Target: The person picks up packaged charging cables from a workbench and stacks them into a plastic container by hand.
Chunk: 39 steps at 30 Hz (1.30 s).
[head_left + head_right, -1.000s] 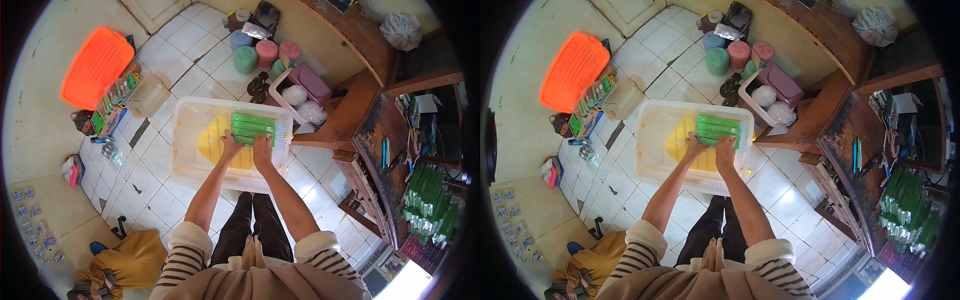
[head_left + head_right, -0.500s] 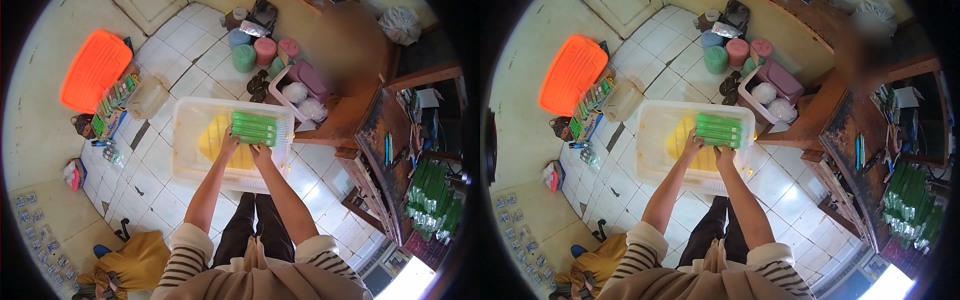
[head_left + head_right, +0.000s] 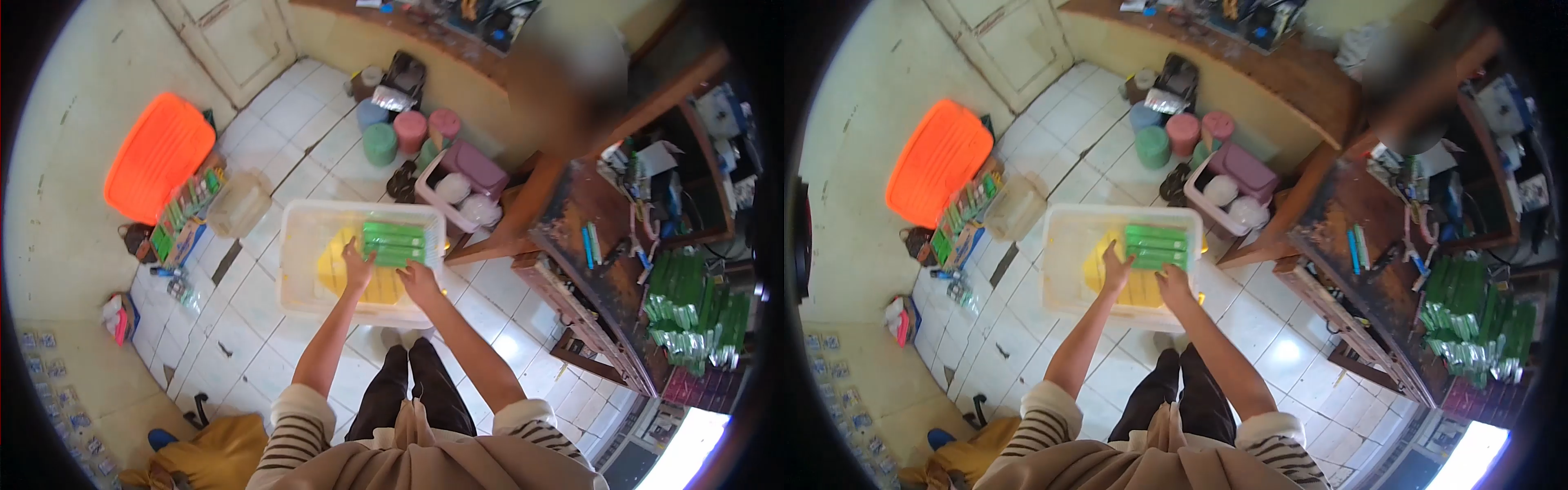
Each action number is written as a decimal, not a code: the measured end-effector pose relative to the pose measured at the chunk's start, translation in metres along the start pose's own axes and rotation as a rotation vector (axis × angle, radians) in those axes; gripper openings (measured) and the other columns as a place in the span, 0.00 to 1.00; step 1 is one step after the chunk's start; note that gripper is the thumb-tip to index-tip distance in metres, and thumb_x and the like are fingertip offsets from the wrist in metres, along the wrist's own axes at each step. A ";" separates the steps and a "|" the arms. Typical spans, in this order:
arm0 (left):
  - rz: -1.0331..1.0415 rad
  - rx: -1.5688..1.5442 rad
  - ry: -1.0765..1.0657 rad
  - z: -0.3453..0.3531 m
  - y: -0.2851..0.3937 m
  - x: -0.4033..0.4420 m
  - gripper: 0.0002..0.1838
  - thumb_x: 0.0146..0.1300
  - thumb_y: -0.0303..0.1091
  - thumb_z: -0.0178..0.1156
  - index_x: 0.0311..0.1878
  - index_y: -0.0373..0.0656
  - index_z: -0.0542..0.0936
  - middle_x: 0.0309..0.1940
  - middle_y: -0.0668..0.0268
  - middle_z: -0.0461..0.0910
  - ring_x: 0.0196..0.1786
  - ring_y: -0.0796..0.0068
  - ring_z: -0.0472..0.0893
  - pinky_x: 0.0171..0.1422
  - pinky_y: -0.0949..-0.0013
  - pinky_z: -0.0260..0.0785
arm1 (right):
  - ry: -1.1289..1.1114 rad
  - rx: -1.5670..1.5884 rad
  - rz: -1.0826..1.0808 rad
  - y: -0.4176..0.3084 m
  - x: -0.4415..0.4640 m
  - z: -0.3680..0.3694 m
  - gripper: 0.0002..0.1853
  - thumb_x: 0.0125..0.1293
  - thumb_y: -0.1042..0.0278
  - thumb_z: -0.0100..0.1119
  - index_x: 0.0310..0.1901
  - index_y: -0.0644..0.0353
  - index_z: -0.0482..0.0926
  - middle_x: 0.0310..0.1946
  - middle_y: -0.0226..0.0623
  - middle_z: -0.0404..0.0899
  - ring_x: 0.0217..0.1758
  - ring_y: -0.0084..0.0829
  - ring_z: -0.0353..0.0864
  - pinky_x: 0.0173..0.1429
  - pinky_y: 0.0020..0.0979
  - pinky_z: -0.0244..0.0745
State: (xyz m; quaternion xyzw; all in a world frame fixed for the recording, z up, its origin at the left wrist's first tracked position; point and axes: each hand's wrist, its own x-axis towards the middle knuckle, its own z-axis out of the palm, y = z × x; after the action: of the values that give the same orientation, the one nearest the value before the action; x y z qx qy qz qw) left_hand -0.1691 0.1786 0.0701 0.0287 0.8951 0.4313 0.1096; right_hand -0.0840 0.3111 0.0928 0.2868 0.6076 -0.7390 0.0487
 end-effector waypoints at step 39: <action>0.851 -0.173 -0.529 0.302 0.575 -0.303 0.27 0.61 0.40 0.54 0.58 0.33 0.65 0.48 0.49 0.75 0.53 0.63 0.74 0.57 0.67 0.64 | 1.293 -1.785 -0.471 -0.229 -0.361 -0.512 0.25 0.56 0.59 0.54 0.53 0.65 0.70 0.51 0.46 0.71 0.61 0.40 0.64 0.69 0.46 0.47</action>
State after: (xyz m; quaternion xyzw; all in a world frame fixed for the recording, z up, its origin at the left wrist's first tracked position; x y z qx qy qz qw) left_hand 0.1684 0.7251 0.3872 0.4900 0.7065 0.4883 0.1492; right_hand 0.3070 0.7443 0.4167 0.3566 0.8688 0.2568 -0.2280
